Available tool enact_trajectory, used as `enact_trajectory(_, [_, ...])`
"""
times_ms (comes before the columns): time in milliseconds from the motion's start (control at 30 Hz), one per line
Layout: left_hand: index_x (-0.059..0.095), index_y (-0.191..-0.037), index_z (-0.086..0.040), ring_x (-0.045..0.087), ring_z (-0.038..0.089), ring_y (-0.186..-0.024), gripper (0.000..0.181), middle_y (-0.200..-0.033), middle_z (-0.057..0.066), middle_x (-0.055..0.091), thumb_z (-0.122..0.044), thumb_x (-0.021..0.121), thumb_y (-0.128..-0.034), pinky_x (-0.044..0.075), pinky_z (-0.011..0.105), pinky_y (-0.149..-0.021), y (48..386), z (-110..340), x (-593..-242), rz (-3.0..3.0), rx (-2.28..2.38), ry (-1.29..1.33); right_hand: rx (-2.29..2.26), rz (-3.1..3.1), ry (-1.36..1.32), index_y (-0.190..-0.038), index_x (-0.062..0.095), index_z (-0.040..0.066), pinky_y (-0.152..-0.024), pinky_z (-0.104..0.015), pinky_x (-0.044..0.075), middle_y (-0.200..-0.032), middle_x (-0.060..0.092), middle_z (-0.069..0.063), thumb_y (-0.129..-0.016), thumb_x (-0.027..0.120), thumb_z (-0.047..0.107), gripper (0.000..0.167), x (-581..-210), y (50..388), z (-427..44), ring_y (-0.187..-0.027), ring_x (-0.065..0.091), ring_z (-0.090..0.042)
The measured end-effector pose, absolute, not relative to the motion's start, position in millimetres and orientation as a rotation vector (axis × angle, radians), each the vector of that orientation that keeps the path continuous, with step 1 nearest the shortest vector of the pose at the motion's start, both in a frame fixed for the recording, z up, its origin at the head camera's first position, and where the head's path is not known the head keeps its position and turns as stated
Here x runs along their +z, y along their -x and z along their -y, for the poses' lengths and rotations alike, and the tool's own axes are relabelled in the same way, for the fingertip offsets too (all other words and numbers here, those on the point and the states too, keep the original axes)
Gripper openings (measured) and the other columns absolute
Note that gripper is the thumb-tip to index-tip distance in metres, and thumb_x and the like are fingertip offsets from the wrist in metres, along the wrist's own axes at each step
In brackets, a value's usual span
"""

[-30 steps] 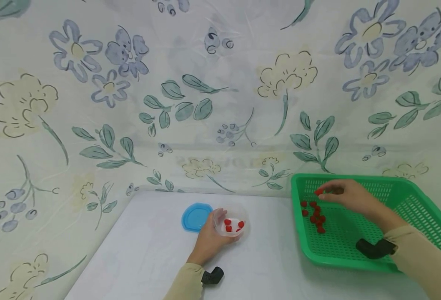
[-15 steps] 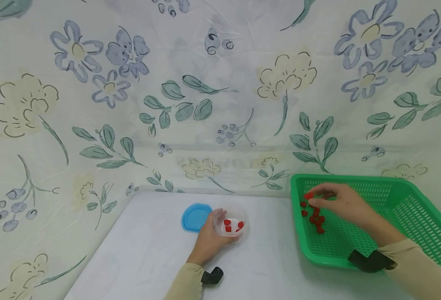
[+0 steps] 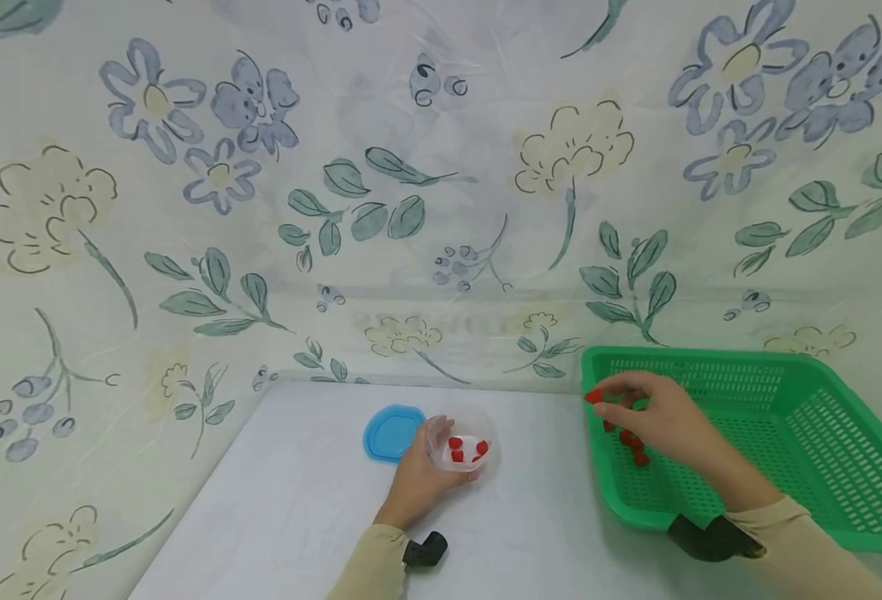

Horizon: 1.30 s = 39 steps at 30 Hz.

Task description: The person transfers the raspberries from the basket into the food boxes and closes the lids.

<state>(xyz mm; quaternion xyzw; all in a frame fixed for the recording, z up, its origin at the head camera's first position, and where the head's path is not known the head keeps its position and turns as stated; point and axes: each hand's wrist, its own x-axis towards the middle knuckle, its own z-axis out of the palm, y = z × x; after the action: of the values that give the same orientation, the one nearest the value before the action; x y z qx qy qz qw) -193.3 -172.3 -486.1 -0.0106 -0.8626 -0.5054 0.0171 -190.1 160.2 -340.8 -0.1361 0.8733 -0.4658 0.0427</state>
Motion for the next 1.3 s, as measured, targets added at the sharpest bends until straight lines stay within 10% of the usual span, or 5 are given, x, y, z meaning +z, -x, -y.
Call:
enact_trajectory(167, [0.04,-0.146,-0.016,0.046,0.027,-0.138,0.097,-0.145,0.0,0.055,-0.044,0.092,-0.0688,0.041,0.056,-0.109,194.2,172.1,-487.0,2.682,-1.567,0.028,-1.461,-2.67,0.393,-0.117,0.07,0.01,-0.04,-0.034,0.043,-0.088,0.06,-0.01,-0.094,0.072,0.027,0.029,-342.9,185.3,-148.5,-0.041,0.04,-0.019])
enact_trajectory(433, [0.041,-0.146,-0.015,0.046,0.028,-0.138,0.097,-0.144,0.0,0.055,-0.042,0.092,-0.0686,0.04,0.057,-0.11,195.4,173.7,-488.2,2.676,-1.563,0.024,-1.451,-2.78,0.46,-0.11,0.074,0.012,-0.066,-0.032,0.051,-0.11,0.066,-0.005,-0.092,0.074,0.027,0.023,-349.5,180.8,-123.3,-0.093,0.058,-0.02])
enact_trajectory(1300, [0.04,-0.147,-0.017,0.047,0.029,-0.136,0.099,-0.144,0.001,0.055,-0.048,0.092,-0.0674,0.045,0.056,-0.105,196.1,172.2,-489.4,2.667,-1.57,0.017,-1.447,-3.004,0.442,-0.104,0.076,0.015,-0.067,-0.032,0.051,-0.102,0.066,-0.007,-0.086,0.08,0.018,0.019,-378.2,177.0,-48.4,-0.09,0.06,-0.024])
